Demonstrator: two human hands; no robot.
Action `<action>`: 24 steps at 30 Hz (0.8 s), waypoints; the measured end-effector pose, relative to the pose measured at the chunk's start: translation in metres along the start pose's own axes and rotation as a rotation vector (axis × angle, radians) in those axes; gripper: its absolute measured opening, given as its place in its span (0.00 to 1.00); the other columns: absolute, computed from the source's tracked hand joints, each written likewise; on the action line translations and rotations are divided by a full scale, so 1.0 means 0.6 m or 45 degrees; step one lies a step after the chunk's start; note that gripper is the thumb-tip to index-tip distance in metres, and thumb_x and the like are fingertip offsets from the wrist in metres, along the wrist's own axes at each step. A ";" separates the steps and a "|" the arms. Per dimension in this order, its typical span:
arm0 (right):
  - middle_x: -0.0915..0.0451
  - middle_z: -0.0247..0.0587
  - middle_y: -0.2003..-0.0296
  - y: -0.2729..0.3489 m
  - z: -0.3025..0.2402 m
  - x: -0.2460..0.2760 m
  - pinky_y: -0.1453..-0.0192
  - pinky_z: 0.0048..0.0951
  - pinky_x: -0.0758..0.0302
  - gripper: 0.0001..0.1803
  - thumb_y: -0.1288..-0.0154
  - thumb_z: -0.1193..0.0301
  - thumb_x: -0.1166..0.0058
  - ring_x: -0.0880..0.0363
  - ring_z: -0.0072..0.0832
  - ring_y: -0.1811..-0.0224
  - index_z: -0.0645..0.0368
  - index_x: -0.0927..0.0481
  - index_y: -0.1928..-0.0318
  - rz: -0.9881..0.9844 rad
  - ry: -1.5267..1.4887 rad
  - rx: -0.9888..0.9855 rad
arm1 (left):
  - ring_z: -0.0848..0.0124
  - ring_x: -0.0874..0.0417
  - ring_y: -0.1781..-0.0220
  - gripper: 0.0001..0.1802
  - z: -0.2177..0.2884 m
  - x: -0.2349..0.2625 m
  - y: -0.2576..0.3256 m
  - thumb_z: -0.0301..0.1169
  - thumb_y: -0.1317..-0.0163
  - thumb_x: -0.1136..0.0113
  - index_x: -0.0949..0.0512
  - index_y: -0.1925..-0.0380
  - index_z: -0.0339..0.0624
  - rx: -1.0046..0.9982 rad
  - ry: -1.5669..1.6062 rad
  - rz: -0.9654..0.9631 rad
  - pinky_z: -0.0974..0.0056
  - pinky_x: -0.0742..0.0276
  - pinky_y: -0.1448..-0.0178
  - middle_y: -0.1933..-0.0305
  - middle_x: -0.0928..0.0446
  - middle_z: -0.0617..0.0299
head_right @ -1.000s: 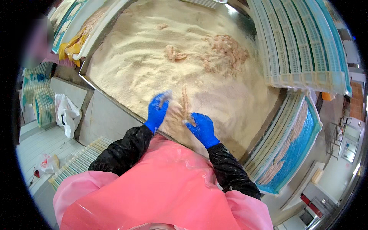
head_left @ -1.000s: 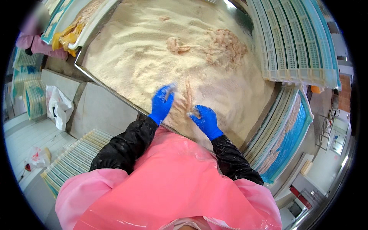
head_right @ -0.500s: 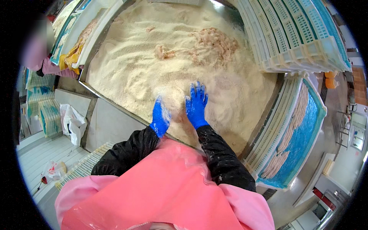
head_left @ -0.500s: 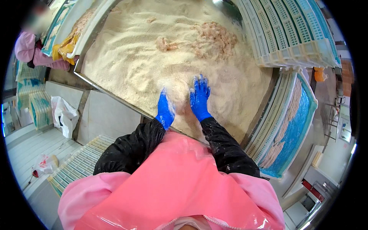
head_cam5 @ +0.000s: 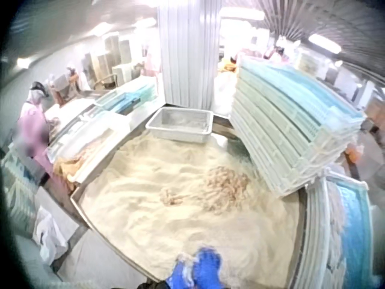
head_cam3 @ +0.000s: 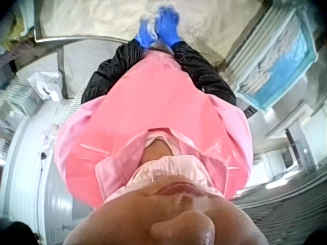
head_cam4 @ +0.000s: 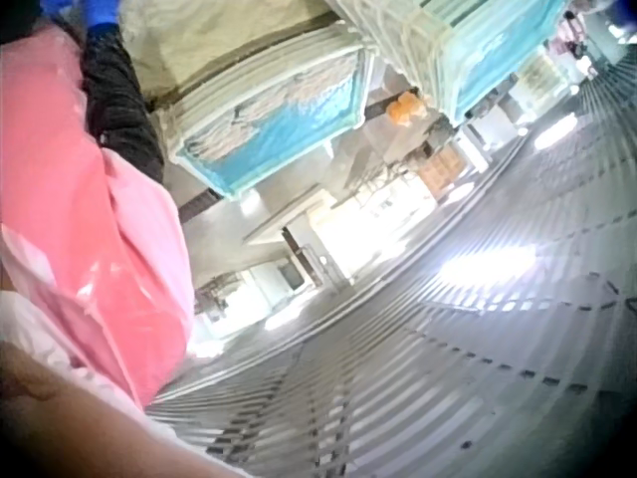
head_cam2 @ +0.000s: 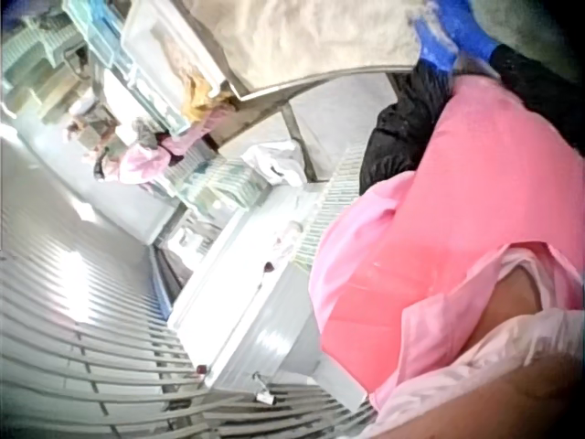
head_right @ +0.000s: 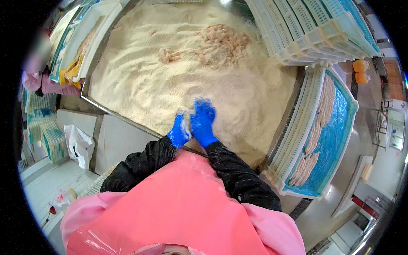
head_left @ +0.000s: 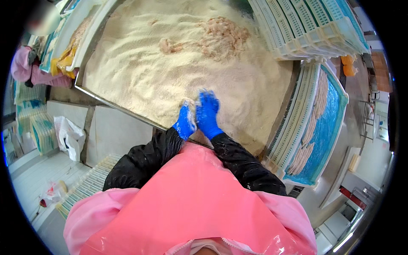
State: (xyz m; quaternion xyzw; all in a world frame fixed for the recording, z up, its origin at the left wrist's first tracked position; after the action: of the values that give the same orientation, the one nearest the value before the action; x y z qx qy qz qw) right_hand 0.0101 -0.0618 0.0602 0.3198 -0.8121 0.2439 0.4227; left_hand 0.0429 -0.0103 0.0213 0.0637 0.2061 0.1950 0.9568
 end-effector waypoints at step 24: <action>0.19 0.47 0.68 -0.015 0.609 0.844 0.65 0.33 0.26 0.14 0.34 0.63 0.49 0.22 0.35 0.71 0.62 0.21 0.58 0.586 0.041 -0.451 | 0.58 0.19 0.67 0.46 -0.054 0.004 0.010 0.68 0.37 0.71 0.28 0.49 0.32 0.690 0.360 0.341 0.58 0.20 0.61 0.63 0.21 0.45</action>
State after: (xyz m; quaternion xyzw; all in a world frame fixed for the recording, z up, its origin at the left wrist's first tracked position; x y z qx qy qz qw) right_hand -0.3992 -0.4701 0.2966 0.0443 -0.8864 0.1928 0.4185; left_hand 0.0293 -0.0024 -0.0078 0.3148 0.3711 0.2642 0.8327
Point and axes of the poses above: each hand's wrist, its own y-axis away from the middle knuckle, its own x-axis out of the back of the hand, z = x × y, the point moved 9 cm from there along -y, towards the middle knuckle
